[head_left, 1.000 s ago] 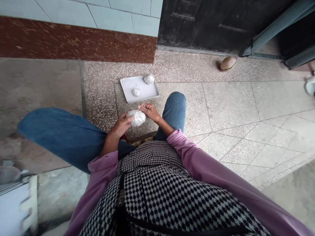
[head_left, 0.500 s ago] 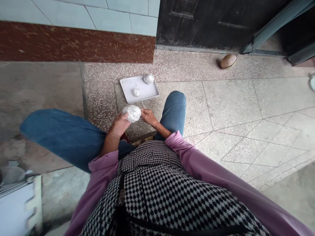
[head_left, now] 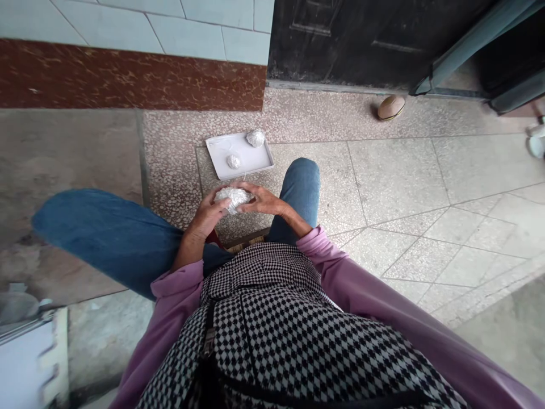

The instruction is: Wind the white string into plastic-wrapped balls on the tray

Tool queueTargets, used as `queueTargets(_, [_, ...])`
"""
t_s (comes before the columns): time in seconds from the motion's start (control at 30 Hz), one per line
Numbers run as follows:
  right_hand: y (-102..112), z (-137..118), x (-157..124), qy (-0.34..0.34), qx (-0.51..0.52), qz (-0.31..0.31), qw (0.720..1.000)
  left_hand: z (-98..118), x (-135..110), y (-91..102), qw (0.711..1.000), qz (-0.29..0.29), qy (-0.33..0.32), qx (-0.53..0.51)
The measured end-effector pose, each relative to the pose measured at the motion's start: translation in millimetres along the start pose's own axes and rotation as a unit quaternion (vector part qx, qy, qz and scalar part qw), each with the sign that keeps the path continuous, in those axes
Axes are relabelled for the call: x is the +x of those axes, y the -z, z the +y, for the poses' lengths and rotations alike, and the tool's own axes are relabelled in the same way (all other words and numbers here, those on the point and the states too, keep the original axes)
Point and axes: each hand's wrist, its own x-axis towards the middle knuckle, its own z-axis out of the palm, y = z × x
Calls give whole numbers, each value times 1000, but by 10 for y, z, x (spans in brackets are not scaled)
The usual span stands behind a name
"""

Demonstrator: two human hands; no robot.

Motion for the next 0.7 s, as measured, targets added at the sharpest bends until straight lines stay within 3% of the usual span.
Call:
queueTargets(0.2, [-138,-13,60,21,-99,-52,994,17,-77,-20,999,-49,16,10])
queueTargets(0.47, [5,-67,196,39,-81,72,993,84,-36,-122,999,-25,27,-7])
queueTargets(0.6, [39,78,320,43,-158,131,978,79,-58,-125,995,-26,-8,95])
queueTargets(0.7, [56,188,349,51,-234,152,959,87,-82,-83,974,-38,-38,222])
